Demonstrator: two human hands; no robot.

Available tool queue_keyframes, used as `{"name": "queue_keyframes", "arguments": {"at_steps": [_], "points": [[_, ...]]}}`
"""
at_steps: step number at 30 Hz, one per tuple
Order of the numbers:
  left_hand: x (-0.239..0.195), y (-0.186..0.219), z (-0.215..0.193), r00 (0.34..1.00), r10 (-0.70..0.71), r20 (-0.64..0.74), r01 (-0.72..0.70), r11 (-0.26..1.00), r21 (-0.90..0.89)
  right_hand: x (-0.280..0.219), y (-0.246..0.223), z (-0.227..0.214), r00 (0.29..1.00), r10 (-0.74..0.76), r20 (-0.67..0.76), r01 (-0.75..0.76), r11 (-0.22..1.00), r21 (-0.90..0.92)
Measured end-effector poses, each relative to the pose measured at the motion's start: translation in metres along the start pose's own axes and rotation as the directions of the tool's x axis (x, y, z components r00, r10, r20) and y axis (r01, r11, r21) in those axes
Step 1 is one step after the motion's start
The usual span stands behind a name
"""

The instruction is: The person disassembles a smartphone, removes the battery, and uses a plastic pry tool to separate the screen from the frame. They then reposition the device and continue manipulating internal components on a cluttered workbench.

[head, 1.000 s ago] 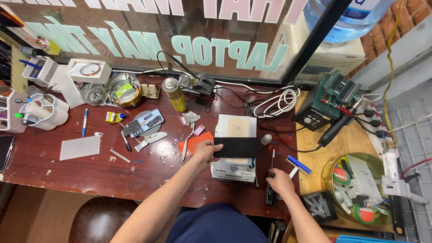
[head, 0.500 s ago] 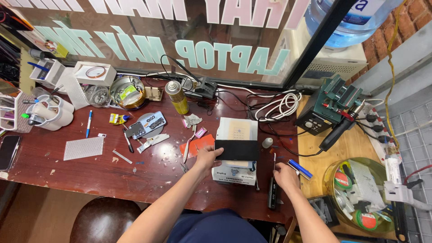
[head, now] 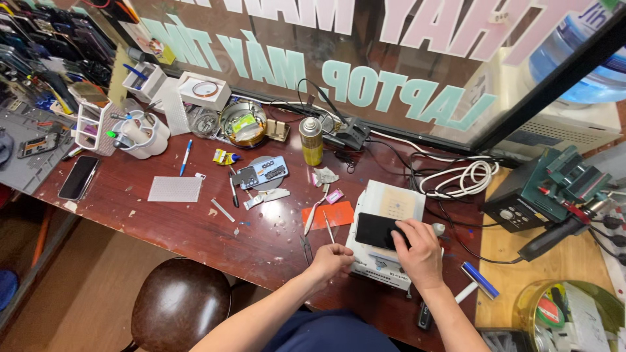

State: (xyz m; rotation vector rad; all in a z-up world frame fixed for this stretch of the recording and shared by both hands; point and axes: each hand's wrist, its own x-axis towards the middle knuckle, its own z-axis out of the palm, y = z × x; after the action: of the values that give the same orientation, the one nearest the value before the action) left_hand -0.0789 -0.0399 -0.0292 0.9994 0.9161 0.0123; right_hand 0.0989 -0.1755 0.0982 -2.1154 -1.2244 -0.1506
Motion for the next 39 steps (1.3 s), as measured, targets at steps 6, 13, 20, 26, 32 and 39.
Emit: {"name": "queue_keyframes", "arguments": {"at_steps": [6,13,20,26,32,39], "points": [[0.025,-0.024,-0.091,0.962,-0.169,-0.215,0.162,0.986,-0.048,0.016,-0.016,0.012,0.948,-0.039,0.315,0.082,0.989,-0.125],[0.061,-0.041,-0.170,0.916,-0.191,-0.352,0.174,0.982,-0.079,0.026,-0.010,0.022,0.877,0.108,0.469,0.035,0.958,-0.286],[0.074,-0.045,-0.167,0.909,-0.202,-0.364,0.228,0.973,0.029,0.031,-0.016,0.029,0.858,0.217,0.465,-0.033,0.928,-0.371],[0.070,-0.040,-0.160,0.915,-0.171,-0.366,0.226,0.967,0.114,0.027,-0.014,0.029,0.885,0.165,0.435,-0.021,0.948,-0.318],[0.052,-0.028,-0.149,0.915,0.063,-0.398,0.162,0.846,0.507,0.026,-0.006,0.037,0.897,0.165,0.411,-0.029,0.948,-0.317],[0.052,-0.027,-0.142,0.914,0.078,-0.398,0.191,0.783,0.592,0.022,-0.002,0.039,0.911,0.139,0.389,-0.034,0.964,-0.263]]}}
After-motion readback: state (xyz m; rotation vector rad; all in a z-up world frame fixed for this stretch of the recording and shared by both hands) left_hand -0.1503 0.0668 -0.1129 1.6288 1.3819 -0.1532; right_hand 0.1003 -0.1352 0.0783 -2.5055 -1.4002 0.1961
